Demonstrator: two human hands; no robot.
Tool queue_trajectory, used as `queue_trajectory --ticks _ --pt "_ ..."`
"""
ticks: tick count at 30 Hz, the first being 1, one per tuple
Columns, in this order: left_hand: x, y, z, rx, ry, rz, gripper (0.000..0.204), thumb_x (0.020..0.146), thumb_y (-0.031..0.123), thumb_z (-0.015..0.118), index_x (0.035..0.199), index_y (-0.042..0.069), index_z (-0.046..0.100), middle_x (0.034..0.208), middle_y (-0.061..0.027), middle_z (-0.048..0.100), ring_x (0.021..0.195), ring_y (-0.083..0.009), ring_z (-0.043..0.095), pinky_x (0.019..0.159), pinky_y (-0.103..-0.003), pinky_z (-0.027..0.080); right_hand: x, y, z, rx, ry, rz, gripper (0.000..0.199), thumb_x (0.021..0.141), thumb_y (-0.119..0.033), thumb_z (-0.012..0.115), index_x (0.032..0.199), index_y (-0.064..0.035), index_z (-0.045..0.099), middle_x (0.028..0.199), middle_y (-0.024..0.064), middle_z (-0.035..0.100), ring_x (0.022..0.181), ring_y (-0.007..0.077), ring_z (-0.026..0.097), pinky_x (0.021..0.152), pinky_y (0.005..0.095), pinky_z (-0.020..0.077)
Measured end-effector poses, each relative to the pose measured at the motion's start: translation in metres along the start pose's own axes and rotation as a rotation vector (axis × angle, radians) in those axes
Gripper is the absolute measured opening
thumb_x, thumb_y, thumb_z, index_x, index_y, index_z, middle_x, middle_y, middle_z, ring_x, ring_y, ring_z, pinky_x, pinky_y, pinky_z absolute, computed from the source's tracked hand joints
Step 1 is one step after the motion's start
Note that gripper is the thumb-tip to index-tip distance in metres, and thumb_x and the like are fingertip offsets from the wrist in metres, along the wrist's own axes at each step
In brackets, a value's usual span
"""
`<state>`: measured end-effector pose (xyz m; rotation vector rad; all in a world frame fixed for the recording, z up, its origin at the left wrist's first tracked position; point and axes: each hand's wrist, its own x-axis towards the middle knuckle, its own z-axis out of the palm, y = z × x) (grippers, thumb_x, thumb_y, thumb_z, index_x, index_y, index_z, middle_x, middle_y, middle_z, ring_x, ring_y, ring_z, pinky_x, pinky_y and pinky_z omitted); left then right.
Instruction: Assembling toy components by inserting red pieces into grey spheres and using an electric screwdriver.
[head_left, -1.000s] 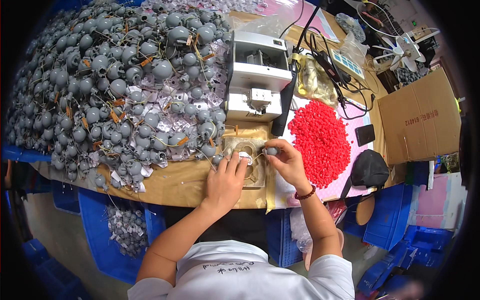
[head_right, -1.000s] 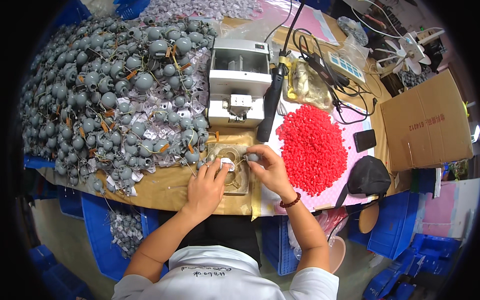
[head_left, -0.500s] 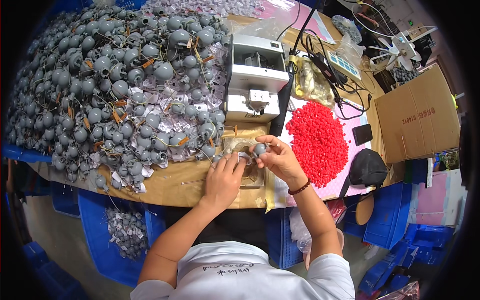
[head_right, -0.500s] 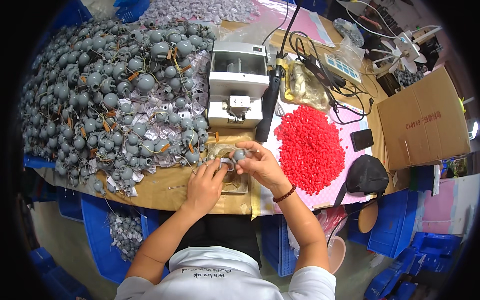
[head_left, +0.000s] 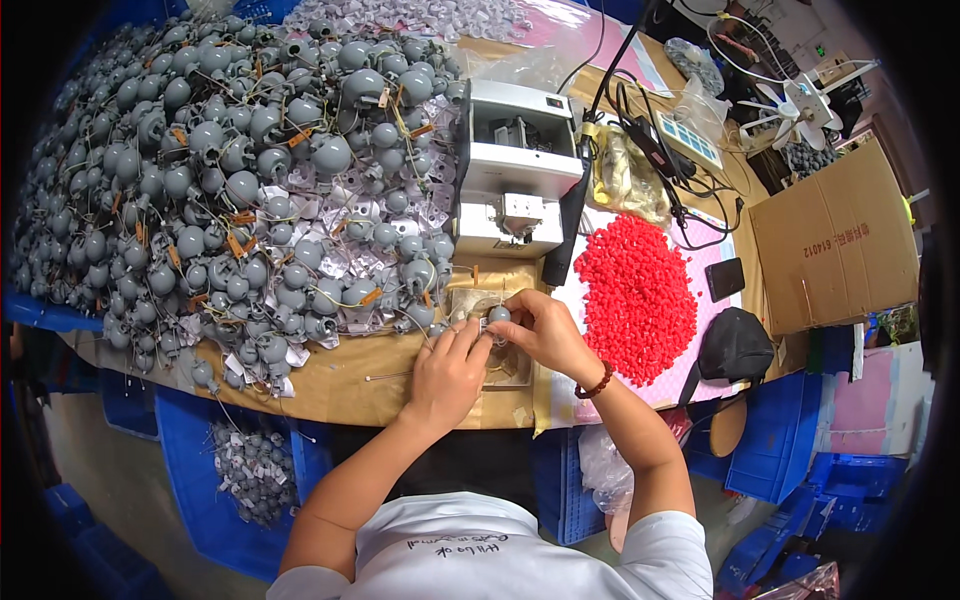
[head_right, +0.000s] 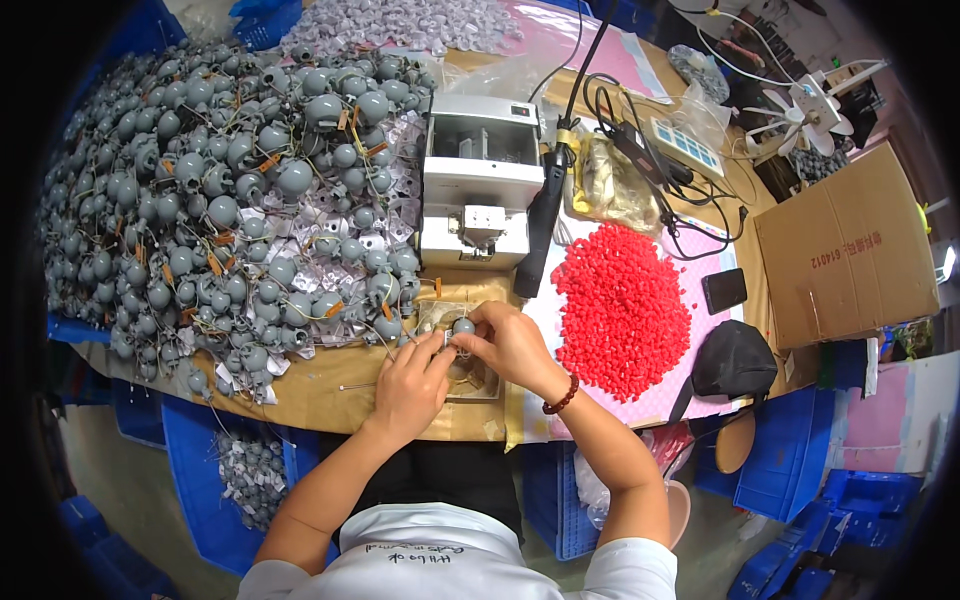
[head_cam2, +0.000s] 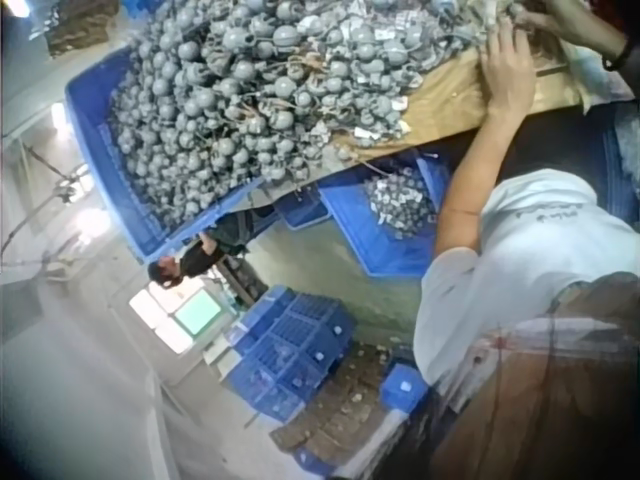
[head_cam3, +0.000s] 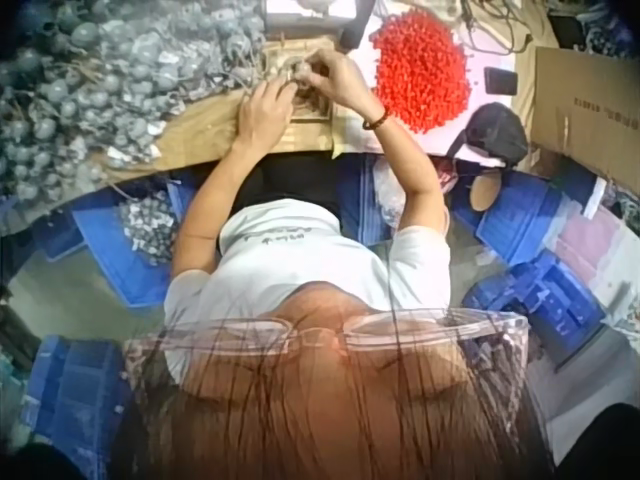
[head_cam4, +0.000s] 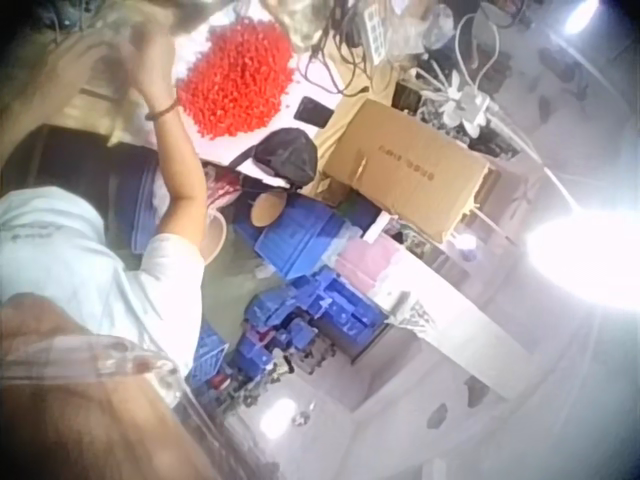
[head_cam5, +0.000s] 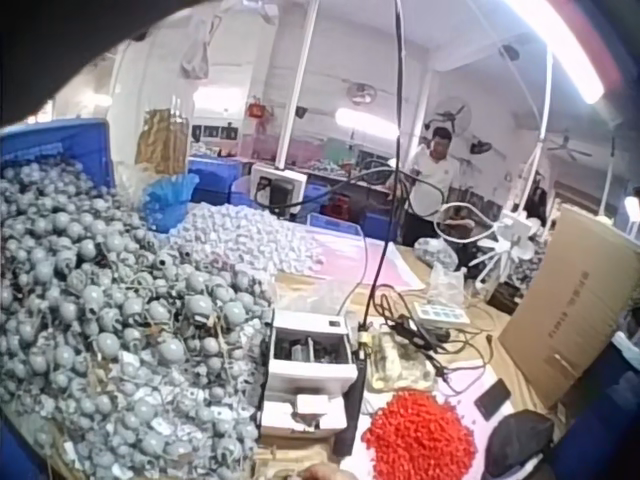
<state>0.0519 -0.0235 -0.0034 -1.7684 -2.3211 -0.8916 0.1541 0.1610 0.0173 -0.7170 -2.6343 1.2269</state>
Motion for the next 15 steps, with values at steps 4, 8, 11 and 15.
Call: queue_trajectory --ticks 4,8,11,15 --pt "0.006 0.002 -0.002 -0.063 -0.067 -0.1 0.034 0.085 0.012 0.073 0.118 0.006 0.069 0.127 -0.011 0.065 0.117 -0.0284 0.063 0.094 -0.043 0.051 -0.006 0.006 0.013 -0.08 0.127 -0.083 0.04 0.086 -0.03 0.086 0.108 -0.0025 0.068 0.08 0.0114 0.069 0.068 0.0283 0.068 0.063 0.0382 0.0541" --pt "0.03 0.008 -0.007 -0.107 -0.077 -0.196 0.04 0.083 0.011 0.075 0.122 0.007 0.068 0.122 -0.0087 0.068 0.109 -0.0305 0.064 0.091 -0.043 0.052 -0.008 0.004 0.015 -0.116 0.148 -0.099 0.039 0.088 -0.027 0.084 0.115 -0.0051 0.066 0.083 0.0098 0.068 0.07 0.0263 0.067 0.063 0.0365 0.0539" --pt "0.03 0.007 0.0 -0.068 0.003 -0.138 0.038 0.085 0.014 0.074 0.122 0.01 0.067 0.117 -0.0052 0.068 0.106 -0.0284 0.064 0.086 -0.041 0.055 -0.004 0.013 0.006 0.233 0.113 -0.072 0.033 0.094 -0.018 0.077 0.122 -0.0046 0.065 0.087 0.009 0.069 0.072 0.0228 0.067 0.064 0.0348 0.0542" --pt "0.031 0.002 0.002 -0.08 -0.015 -0.14 0.034 0.085 0.014 0.073 0.119 0.011 0.068 0.11 -0.0038 0.069 0.104 -0.0268 0.065 0.078 -0.04 0.058 0.039 0.066 -0.036 0.11 0.613 -0.072 0.039 0.101 -0.005 0.061 0.139 0.0013 0.056 0.099 0.0129 0.069 0.081 0.024 0.068 0.076 0.0362 0.0564"
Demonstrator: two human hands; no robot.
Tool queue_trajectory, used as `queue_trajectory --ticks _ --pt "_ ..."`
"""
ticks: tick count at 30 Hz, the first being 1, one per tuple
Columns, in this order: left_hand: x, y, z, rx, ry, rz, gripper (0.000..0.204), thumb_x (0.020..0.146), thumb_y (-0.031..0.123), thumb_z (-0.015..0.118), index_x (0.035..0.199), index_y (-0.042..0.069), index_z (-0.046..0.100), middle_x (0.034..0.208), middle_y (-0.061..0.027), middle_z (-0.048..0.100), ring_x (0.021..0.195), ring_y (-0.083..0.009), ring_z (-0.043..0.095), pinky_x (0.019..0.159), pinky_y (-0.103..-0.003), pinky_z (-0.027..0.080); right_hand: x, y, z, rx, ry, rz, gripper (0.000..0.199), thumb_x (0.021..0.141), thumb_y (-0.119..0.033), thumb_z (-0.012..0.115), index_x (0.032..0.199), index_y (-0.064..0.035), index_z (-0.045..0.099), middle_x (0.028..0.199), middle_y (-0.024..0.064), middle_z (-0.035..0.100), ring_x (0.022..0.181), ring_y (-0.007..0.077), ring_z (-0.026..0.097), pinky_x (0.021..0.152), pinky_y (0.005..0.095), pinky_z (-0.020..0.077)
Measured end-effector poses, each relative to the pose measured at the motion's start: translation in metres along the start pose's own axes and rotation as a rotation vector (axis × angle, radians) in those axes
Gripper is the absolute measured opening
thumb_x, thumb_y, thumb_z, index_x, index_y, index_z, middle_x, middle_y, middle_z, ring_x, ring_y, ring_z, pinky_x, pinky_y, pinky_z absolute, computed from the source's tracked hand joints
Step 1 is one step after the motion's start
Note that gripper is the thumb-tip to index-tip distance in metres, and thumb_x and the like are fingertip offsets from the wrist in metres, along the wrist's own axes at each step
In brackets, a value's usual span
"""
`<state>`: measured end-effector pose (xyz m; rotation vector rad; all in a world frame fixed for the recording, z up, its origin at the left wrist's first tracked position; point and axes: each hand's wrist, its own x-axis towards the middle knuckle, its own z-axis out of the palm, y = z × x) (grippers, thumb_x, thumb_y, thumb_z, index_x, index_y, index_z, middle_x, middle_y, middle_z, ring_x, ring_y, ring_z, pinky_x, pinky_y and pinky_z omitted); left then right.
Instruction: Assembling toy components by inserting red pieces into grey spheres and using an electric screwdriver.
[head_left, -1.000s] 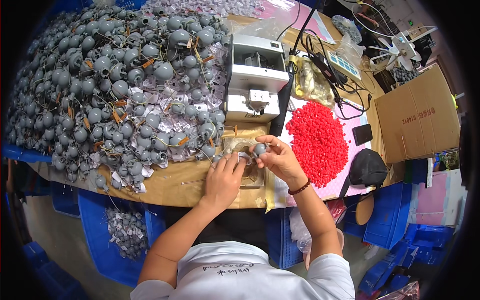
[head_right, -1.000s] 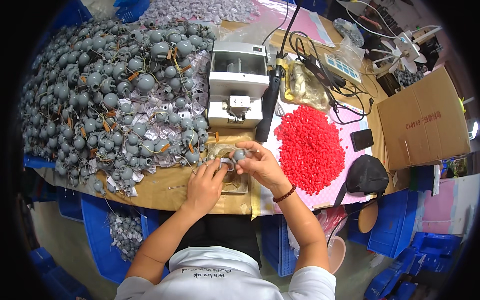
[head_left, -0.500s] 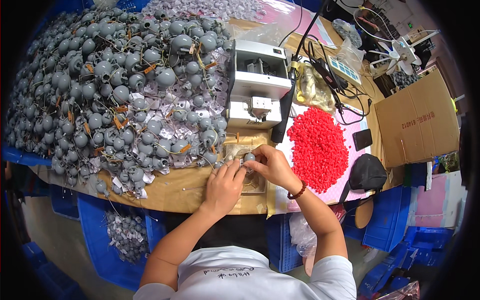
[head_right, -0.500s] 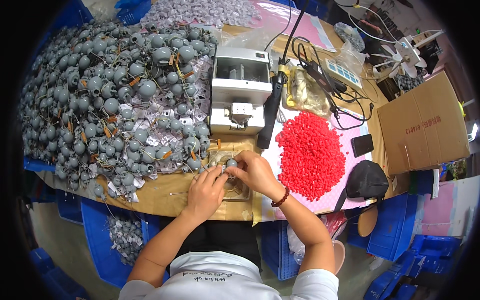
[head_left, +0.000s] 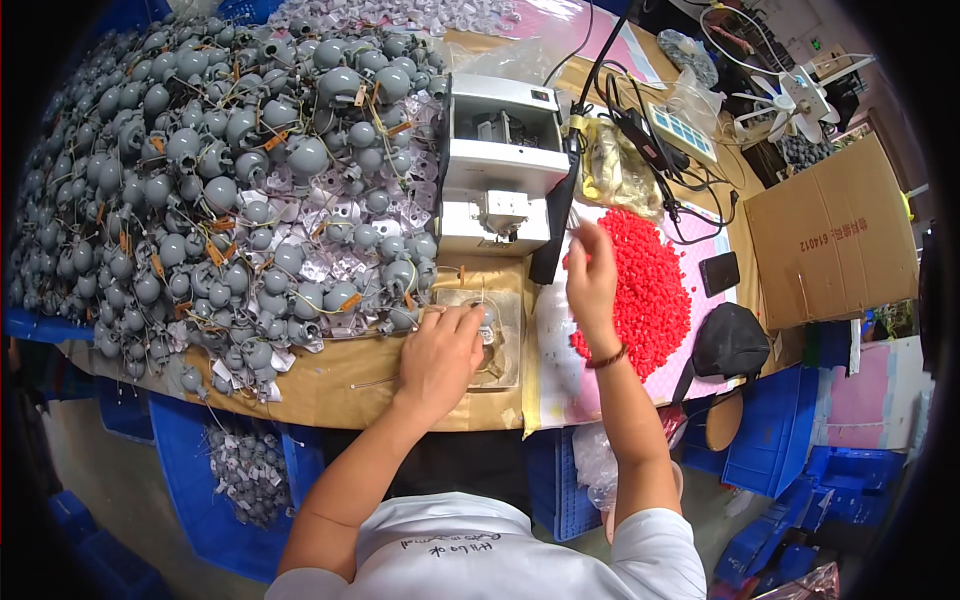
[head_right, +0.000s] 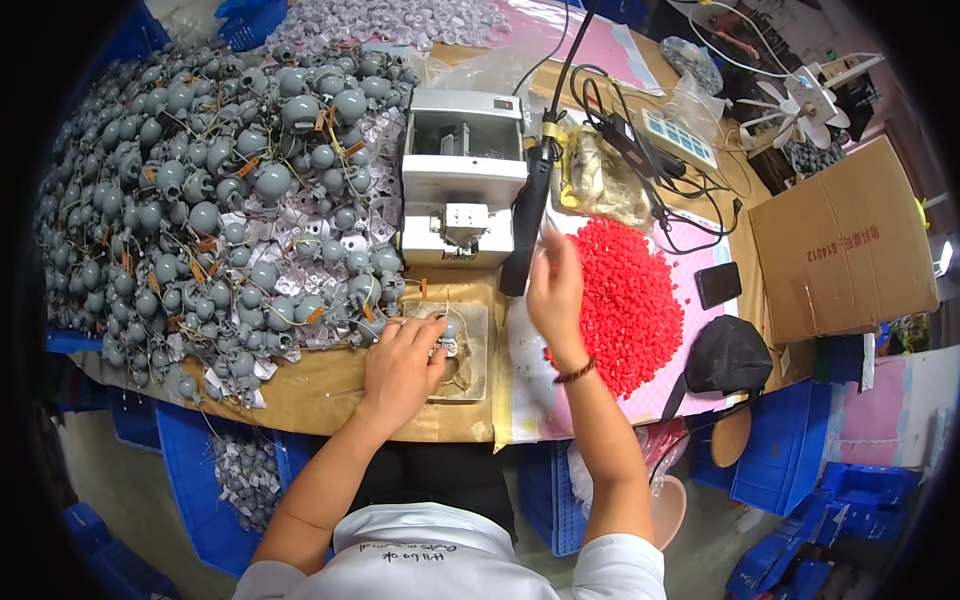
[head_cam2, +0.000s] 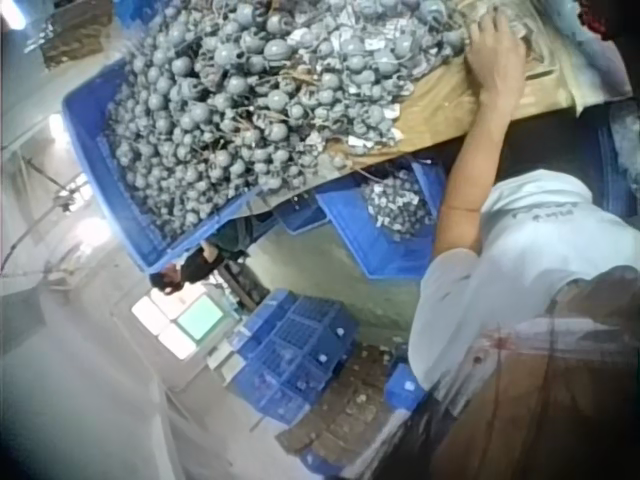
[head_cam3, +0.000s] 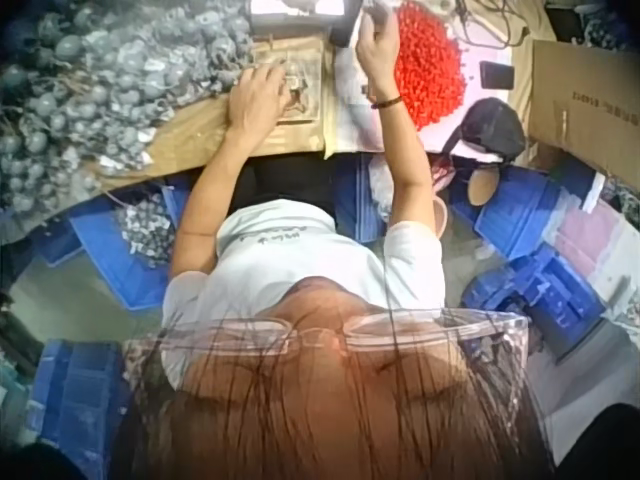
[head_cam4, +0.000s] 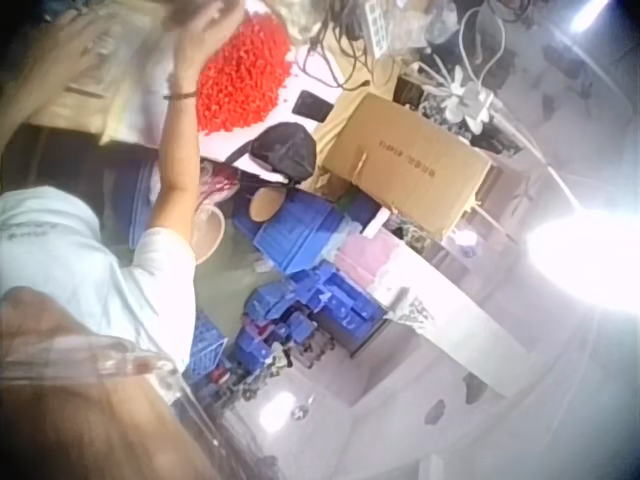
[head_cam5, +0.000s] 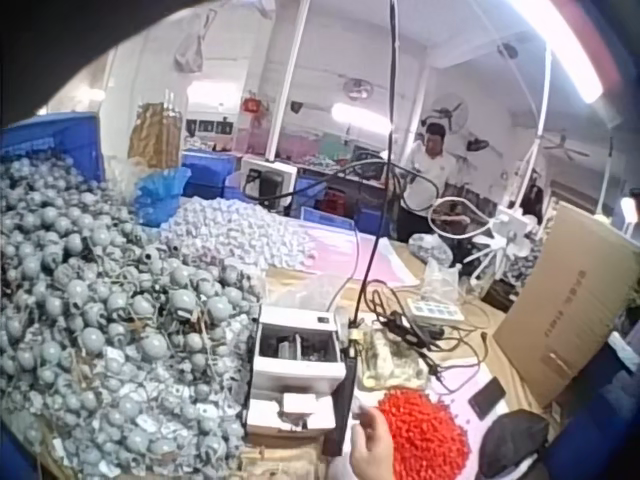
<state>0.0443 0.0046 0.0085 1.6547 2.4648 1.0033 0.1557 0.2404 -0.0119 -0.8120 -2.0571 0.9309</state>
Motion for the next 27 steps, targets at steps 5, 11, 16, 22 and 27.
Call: queue_trajectory --ticks 5,11,16,22,27 --pt "0.001 0.0 0.0 -0.034 0.01 -0.014 0.031 0.085 0.014 0.073 0.116 0.012 0.069 0.107 -0.0032 0.07 0.096 -0.0254 0.068 0.074 -0.039 0.059 0.047 0.01 0.019 -0.008 -0.045 0.2 0.056 0.098 -0.022 0.07 0.142 0.0076 0.051 0.112 0.0212 0.072 0.096 0.0246 0.072 0.084 0.0348 0.0559" --pt "0.0 0.001 0.001 -0.04 0.016 -0.028 0.032 0.085 0.014 0.073 0.117 0.013 0.068 0.107 -0.0028 0.069 0.089 -0.0247 0.071 0.071 -0.04 0.059 0.06 0.005 0.013 0.102 0.0 0.321 0.05 0.094 -0.022 0.075 0.132 0.0064 0.059 0.095 0.0128 0.073 0.083 0.0162 0.069 0.075 0.0316 0.0552" --pt "-0.001 -0.001 0.004 -0.041 0.006 -0.05 0.032 0.085 0.014 0.073 0.117 0.013 0.068 0.107 -0.003 0.069 0.089 -0.0254 0.071 0.07 -0.04 0.059 0.044 -0.089 -0.016 0.607 0.245 -0.099 0.069 0.091 0.001 0.072 0.149 0.0016 0.035 0.104 0.0087 0.065 0.086 0.0158 0.066 0.08 0.0314 0.0563" --pt "0.0 0.0 0.0 -0.056 -0.018 -0.039 0.032 0.085 0.014 0.072 0.116 0.012 0.068 0.108 -0.004 0.07 0.09 -0.0265 0.071 0.07 -0.041 0.059 0.065 -0.151 -0.01 0.708 -0.01 -0.075 0.065 0.087 0.01 0.066 0.146 0.0018 0.041 0.077 0.0069 0.064 0.069 0.0188 0.065 0.069 0.0355 0.0561" --pt "-0.001 0.001 0.003 -0.055 -0.009 -0.06 0.031 0.085 0.013 0.072 0.117 0.012 0.069 0.108 -0.0049 0.07 0.09 -0.0267 0.071 0.07 -0.041 0.059 0.095 -0.146 0.022 0.666 -0.009 -0.171 0.06 0.088 0.01 0.067 0.143 0.0037 0.044 0.077 0.0066 0.065 0.068 0.0176 0.066 0.069 0.033 0.0557"
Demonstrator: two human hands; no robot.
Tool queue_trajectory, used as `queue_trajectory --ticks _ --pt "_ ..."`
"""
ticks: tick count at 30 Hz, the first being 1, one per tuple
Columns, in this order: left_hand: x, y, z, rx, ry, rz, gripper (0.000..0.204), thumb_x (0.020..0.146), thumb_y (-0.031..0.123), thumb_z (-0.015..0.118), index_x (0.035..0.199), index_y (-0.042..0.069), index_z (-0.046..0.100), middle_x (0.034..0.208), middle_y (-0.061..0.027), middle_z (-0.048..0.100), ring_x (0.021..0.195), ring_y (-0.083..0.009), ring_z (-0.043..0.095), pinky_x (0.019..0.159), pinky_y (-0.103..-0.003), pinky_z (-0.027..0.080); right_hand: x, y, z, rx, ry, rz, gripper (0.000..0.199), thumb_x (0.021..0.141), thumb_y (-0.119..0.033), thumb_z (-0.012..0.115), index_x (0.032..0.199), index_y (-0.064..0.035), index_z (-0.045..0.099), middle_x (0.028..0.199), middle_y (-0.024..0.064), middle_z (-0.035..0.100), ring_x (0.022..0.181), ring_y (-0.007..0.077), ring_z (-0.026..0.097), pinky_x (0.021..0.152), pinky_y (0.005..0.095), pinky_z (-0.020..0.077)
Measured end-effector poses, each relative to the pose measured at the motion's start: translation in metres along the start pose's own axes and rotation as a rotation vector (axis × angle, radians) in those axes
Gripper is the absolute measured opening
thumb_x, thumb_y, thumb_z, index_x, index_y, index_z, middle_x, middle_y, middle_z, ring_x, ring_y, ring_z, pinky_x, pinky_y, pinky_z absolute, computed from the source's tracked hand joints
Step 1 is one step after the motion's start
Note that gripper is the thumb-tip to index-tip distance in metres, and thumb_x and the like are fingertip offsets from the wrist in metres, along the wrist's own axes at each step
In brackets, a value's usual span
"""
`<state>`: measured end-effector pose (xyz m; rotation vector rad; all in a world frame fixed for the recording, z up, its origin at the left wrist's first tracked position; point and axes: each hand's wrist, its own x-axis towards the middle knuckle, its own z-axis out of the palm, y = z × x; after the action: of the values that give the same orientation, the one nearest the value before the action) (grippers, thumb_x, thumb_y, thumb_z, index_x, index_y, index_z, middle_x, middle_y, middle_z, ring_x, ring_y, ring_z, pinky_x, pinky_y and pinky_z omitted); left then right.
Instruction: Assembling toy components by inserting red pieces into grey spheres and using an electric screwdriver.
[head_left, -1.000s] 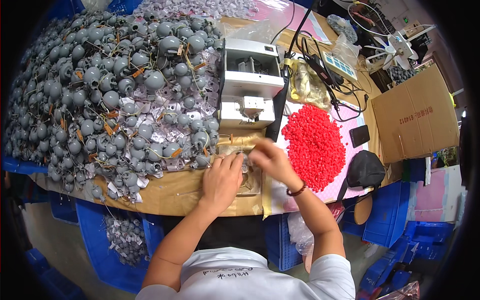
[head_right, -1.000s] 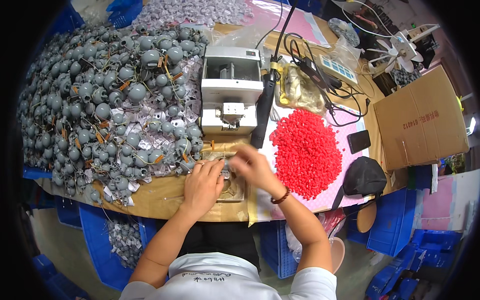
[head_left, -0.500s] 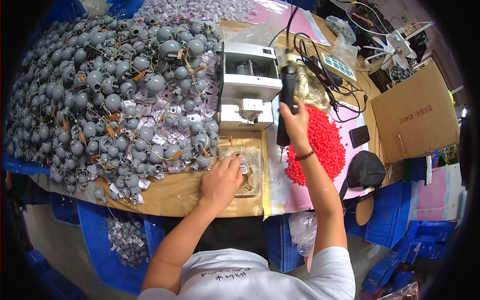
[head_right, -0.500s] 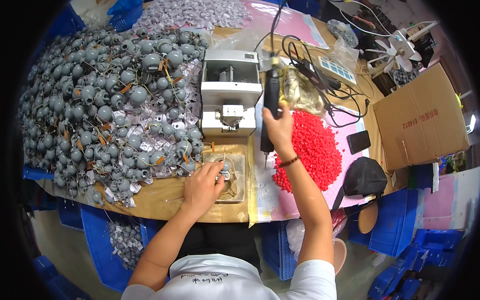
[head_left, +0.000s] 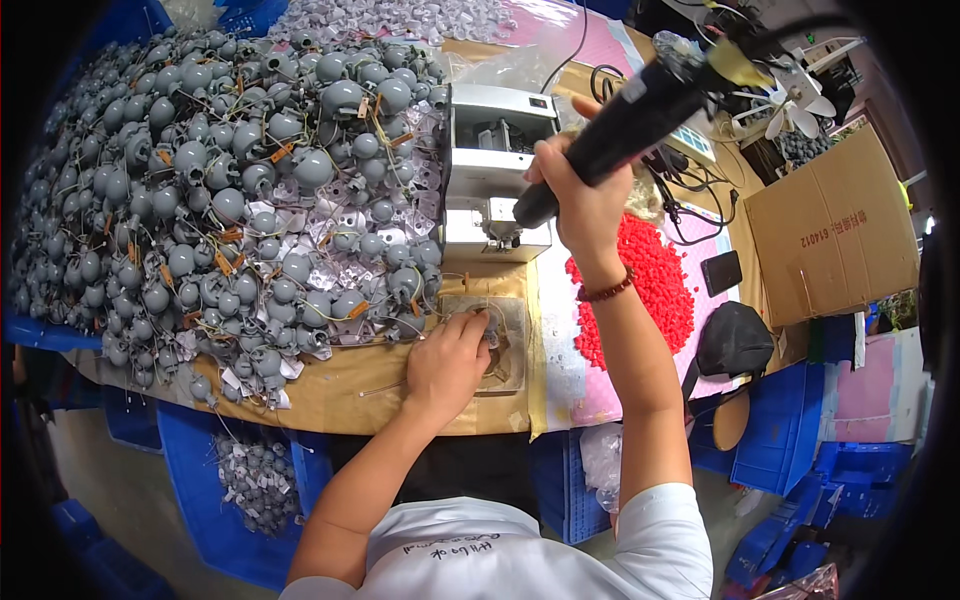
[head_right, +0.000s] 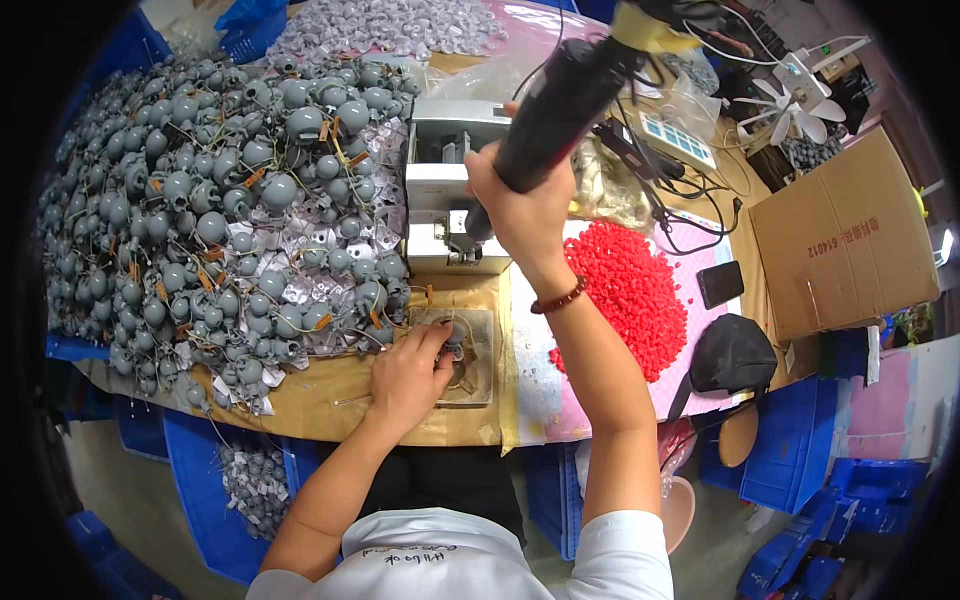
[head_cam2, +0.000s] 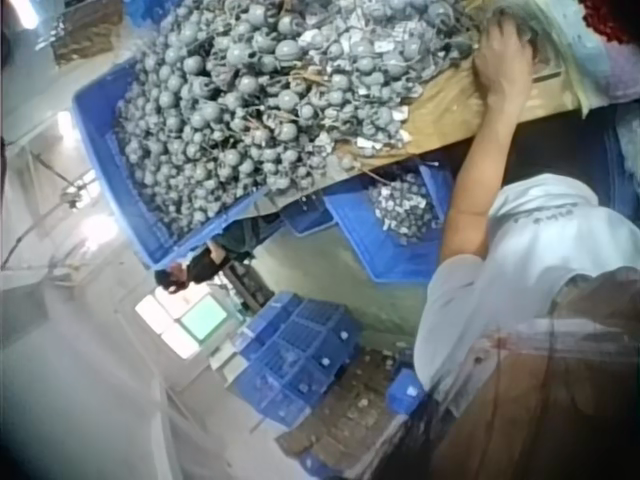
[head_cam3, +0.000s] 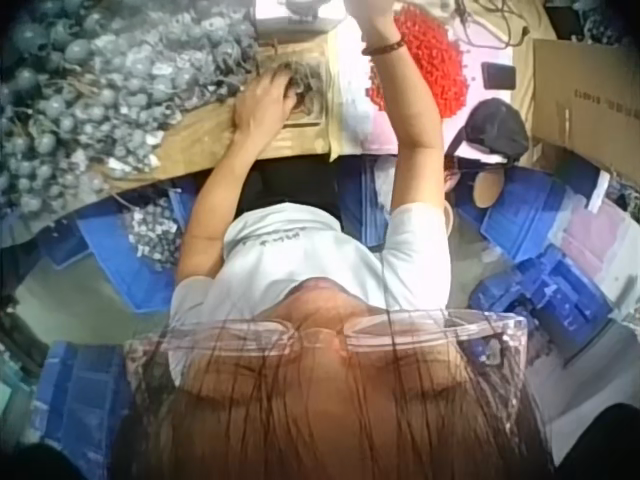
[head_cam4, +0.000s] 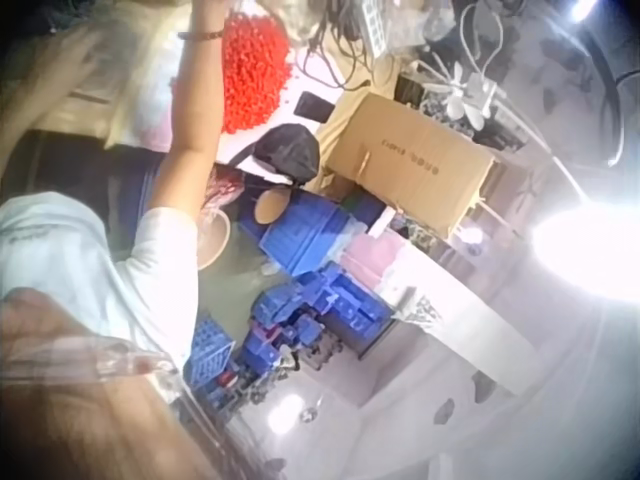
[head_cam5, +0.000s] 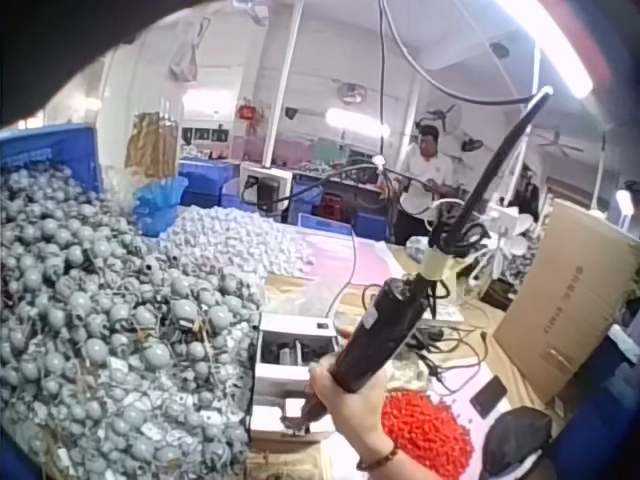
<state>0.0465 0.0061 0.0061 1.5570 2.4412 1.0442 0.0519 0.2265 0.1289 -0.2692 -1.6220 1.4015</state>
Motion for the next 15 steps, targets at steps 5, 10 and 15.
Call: queue_trajectory --ticks 5,10,15 --pt "0.001 -0.002 -0.003 0.003 0.002 0.02 0.032 0.086 0.014 0.072 0.118 0.011 0.069 0.107 -0.005 0.069 0.09 -0.0267 0.071 0.071 -0.041 0.059 0.016 0.014 0.011 0.049 0.014 0.125 0.063 0.088 0.005 0.071 0.144 0.0074 0.043 0.08 0.0086 0.067 0.066 0.0173 0.066 0.067 0.0316 0.0554" --pt "0.001 -0.002 -0.003 -0.011 0.0 0.018 0.031 0.086 0.014 0.072 0.117 0.011 0.069 0.106 -0.0049 0.069 0.09 -0.0269 0.071 0.071 -0.041 0.059 0.015 0.02 0.011 -0.049 -0.011 0.204 0.065 0.087 0.003 0.07 0.145 0.0086 0.042 0.079 0.0092 0.067 0.065 0.0181 0.066 0.064 0.0321 0.0555" --pt "0.0 -0.003 -0.003 -0.016 -0.018 -0.001 0.033 0.085 0.014 0.072 0.118 0.011 0.067 0.105 -0.0054 0.068 0.09 -0.027 0.071 0.071 -0.042 0.059 -0.027 -0.009 0.014 0.019 -0.019 0.28 0.071 0.084 0.005 0.068 0.148 0.0093 0.037 0.078 0.0072 0.065 0.063 0.0178 0.064 0.063 0.0323 0.0551"
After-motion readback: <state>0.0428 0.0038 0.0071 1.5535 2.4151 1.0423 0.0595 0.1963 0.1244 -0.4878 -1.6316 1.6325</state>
